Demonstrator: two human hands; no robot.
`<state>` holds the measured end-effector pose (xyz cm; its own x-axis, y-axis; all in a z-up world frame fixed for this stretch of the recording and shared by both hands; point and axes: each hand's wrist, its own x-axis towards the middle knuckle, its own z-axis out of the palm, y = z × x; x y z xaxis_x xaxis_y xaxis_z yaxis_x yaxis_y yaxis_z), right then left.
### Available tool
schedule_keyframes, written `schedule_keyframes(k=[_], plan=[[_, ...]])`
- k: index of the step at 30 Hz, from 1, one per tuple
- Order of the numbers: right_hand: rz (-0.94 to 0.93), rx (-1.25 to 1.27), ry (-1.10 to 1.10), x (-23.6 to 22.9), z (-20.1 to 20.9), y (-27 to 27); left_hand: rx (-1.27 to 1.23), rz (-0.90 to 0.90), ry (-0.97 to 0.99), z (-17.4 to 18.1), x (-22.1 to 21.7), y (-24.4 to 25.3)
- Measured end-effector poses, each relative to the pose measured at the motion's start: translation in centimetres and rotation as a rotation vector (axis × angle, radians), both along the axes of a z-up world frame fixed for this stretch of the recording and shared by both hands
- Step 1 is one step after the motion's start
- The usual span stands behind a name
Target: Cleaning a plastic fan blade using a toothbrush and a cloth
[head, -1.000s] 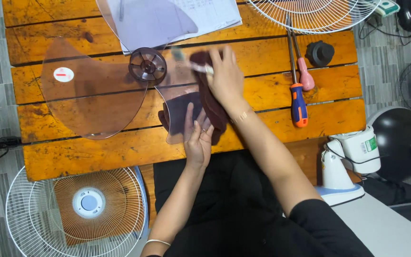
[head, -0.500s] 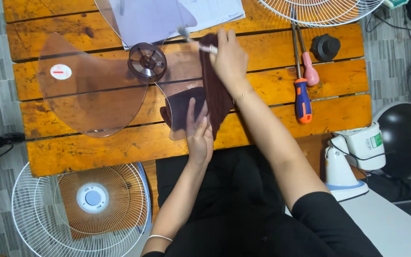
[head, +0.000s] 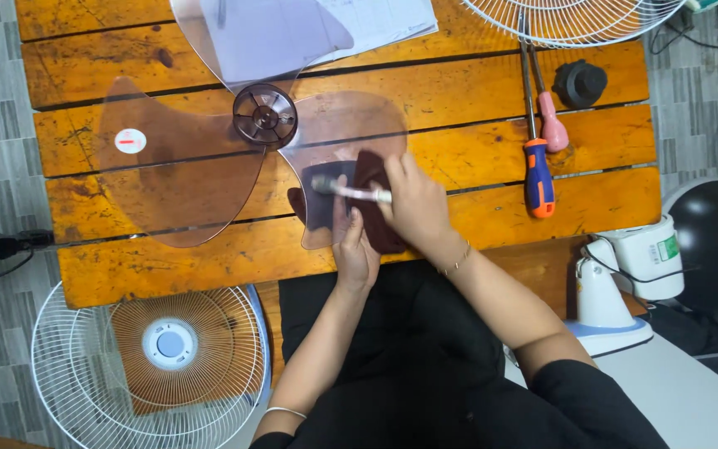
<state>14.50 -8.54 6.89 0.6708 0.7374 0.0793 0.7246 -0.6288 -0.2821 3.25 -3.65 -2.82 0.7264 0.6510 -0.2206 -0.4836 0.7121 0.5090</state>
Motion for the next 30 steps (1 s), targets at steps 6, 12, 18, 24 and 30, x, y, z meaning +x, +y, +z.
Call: schedule_keyframes(k=[6, 12, 18, 24, 30], plan=[[0.061, 0.08, 0.153, -0.8, 0.5, -0.9, -0.028, 0.027, -0.056, -0.1, 0.4, 0.1], [0.019, 0.076, -0.005, 3.0, 0.4, 1.9, -0.006, -0.041, -0.018, 1.4, 0.3, 0.2], [-0.133, 0.048, -0.033, 6.8, 0.3, 6.9, 0.03, -0.074, 0.001, 4.1, 0.1, 0.5], [-0.026, 0.098, -0.024, 4.1, 1.7, 10.6, 0.056, -0.126, -0.08, 1.6, 0.2, -0.1], [0.312, 0.128, -0.093, 2.4, 1.3, 10.7, 0.086, -0.088, 0.007, 0.3, 0.2, 0.0]])
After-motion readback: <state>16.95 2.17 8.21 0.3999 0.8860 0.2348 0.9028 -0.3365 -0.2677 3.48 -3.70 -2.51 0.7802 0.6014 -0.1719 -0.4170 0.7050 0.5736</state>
